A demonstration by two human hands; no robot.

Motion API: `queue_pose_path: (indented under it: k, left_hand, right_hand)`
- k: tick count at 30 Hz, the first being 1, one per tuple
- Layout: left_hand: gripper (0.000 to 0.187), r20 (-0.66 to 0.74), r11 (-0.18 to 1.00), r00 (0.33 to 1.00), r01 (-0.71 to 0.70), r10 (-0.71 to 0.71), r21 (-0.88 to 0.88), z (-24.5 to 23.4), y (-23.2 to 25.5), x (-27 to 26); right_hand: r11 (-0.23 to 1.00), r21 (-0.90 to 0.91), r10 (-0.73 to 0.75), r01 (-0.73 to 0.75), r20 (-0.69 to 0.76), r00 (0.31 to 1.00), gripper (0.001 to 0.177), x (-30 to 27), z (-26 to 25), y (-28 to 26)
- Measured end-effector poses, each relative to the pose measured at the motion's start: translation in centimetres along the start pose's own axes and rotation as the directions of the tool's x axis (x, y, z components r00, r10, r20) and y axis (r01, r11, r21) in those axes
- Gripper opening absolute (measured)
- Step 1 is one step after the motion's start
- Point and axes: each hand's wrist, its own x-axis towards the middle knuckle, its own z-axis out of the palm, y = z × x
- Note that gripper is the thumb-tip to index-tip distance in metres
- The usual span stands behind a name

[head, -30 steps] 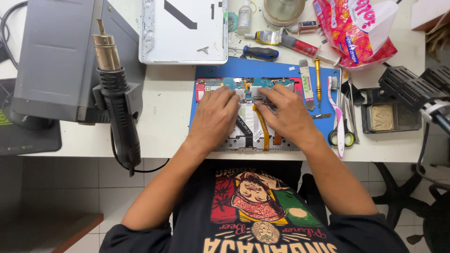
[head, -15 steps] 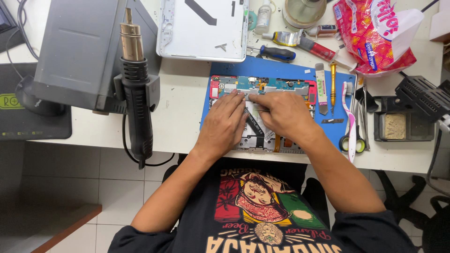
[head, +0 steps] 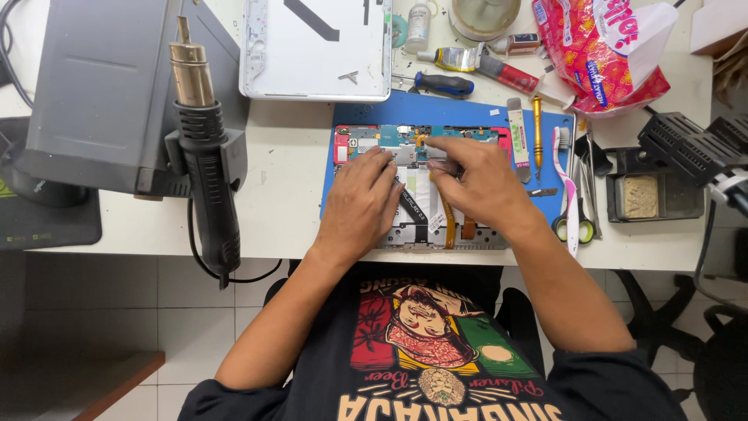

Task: The person works on a disassembled laptop motherboard, using tweezers and a small brush to manipulate ribbon cables and small components. They repeatedly lift, position, and clean parts of the board while seated at a cluttered workbench.

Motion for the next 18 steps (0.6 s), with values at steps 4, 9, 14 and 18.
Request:
queue_pose_path:
  k: [4, 9, 14, 18]
  left_hand:
    - [0.033, -0.007, 1.000, 1.000, -0.002, 0.002, 0.031, 0.6, -0.1, 0.4]
    - [0.035, -0.012, 1.000, 1.000, -0.021, 0.021, -0.001, 1.1, 0.6, 0.7]
    - [0.035, 0.024, 0.997, 0.998, -0.051, 0.052, -0.064, 1.0, 2.3, 1.4]
    - [0.034, 0.044, 0.995, 0.996, -0.080, 0.083, -0.057, 1.7, 3.0, 2.2]
  right_hand:
    - [1.000, 0.008, -0.014, 0.014, -0.026, 1.000, 0.043, 0.4, -1.2, -0.3]
    - [0.999, -0.034, -0.046, 0.040, -0.195, 0.980, 0.027, 0.0, -3.0, -0.4]
    - [0.981, -0.159, 0.060, -0.113, -0.303, 0.951, 0.031, -2.3, -4.6, 2.9]
    - [0.932, -0.298, 0.116, -0.207, -0.296, 0.948, 0.030, -3.8, -4.2, 3.6]
